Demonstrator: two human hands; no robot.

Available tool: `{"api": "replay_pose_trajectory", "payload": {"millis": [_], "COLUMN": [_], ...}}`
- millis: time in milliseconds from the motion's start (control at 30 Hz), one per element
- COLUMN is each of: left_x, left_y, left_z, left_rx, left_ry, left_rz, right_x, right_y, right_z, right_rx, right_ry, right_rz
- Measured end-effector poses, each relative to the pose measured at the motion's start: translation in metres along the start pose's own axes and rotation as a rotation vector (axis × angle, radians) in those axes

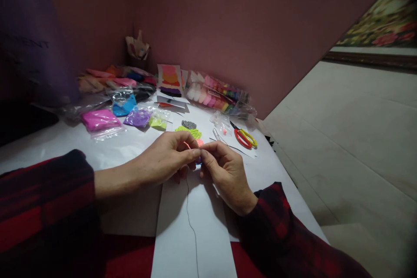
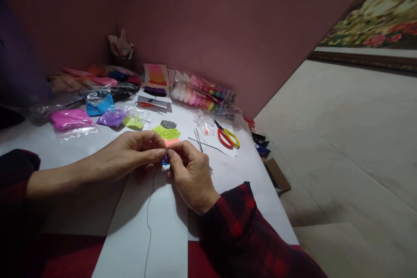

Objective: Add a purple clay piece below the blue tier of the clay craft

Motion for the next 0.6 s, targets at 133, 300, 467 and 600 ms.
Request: {"api": "replay_pose_trajectory", "payload": {"millis": [133,300,467,600], "left_x": [-0.0002,0.0017,0.0005,-0.0009], "left_y": [-0.0002,0.0017,0.001,-0.0002], "left_z": [0.0022,0.0031,0.0035,0.0055], "left_rx": [-0.002,-0.004,-0.001,0.035], "left_ry": [-0.038,-0.04,-0.035,-0.028], "left_rz": [-0.006,0.014,0.016,0.016], "right_x": [0.0001,0.0008,0.0002,0.0007], "right_y": [0.0005,0.0009,0.0,-0.0007], "right_z": [-0.0002,0.0007,0.0017,0.0024], "right_rx": [-0.002,-0.007,-0.008,0.009], "right_ry": [0.01,0.056,0.099,0.118], "right_rz": [0.023,0.031,0.041,0.027]}}
Point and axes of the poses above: each hand's wrist, its own y-axis towards the middle knuckle, its own z-axis out of the palm, x = y × z, the point moved 5 cm from there along y, towards the middle knuckle, and after that the axes turned 13 degrees about y, right-handed, at the moved point
